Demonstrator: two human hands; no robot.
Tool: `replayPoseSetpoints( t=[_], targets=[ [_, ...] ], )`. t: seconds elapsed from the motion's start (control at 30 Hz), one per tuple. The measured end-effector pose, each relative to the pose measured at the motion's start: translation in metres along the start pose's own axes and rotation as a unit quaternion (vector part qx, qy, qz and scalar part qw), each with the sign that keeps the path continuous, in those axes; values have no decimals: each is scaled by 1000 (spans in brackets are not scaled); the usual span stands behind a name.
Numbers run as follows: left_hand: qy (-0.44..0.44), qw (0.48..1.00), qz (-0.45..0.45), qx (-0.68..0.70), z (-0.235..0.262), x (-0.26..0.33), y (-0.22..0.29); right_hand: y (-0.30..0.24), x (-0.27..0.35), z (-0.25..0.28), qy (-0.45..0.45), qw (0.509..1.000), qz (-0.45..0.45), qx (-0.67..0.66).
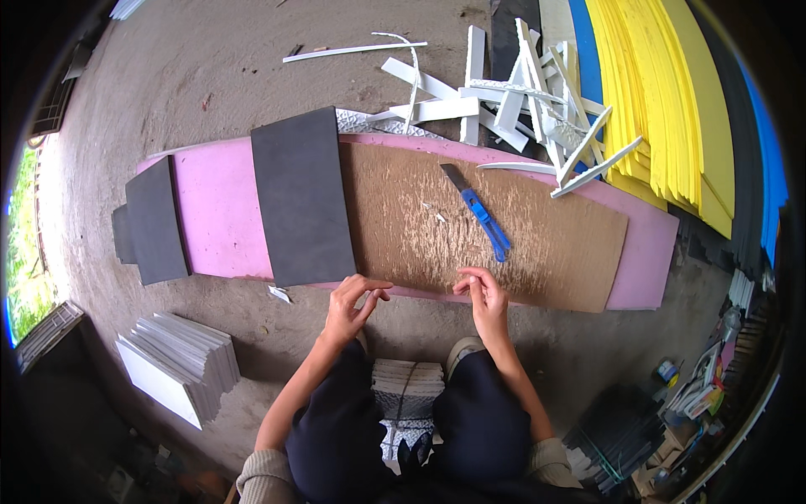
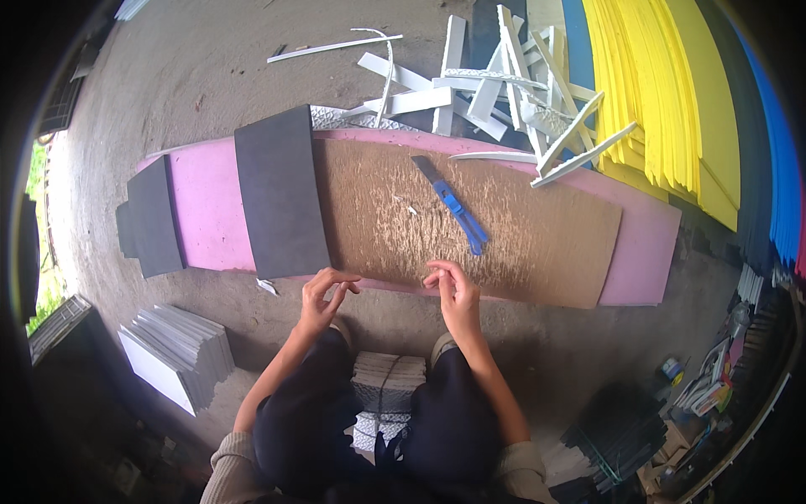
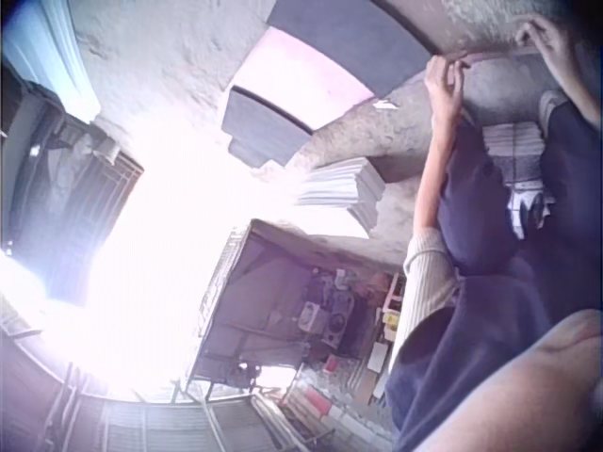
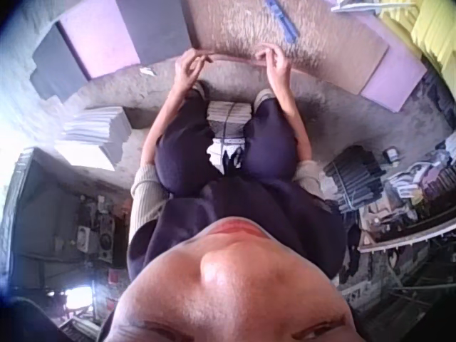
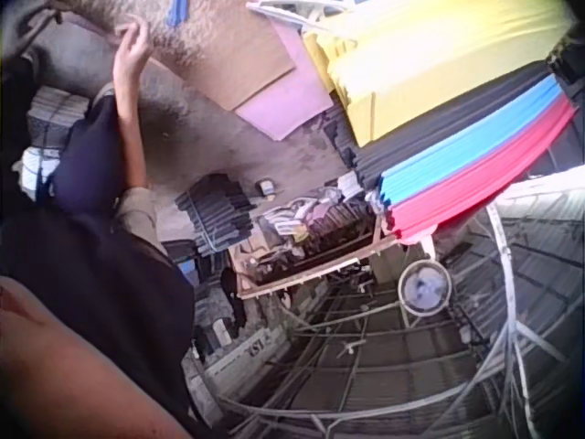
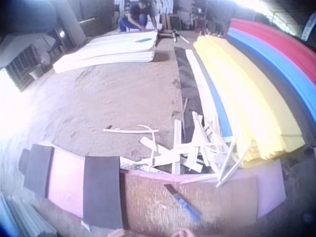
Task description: The person sits on the floor and uses a utility knife to cut black and white foam sheets into smaller rectangular pieces. They repeatedly score the material, snap off the cut sections, and stack the finished pieces. The person also retrieves additional white foam sheets from a nearby pile and places them on the work surface.
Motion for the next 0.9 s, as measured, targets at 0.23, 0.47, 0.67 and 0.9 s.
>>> replayPoseSetpoints(
  t=[0.23,0.47,0.67,0.9],
  targets=[
    [28,968,242,59,57,22,83,-59,50,14,116,979,-102,-132],
    [39,935,345,77,111,106,192,-132,190,55,153,966,-204,-41],
    [94,924,357,96,181,158,297,-252,284,106,172,964,-201,21],
    [292,902,295,118,307,198,410,-403,261,113,33,995,-74,61]
  ],
)
Point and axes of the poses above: each hand's wrist, its own x-axis away from the middle knuckle, its own z-axis out of the back of the hand, y = z × x, the point moved 2 cm from there along -x, towards the middle knuckle, and after that the axes turned 11 degrees about -x, right-handed, at the moved point
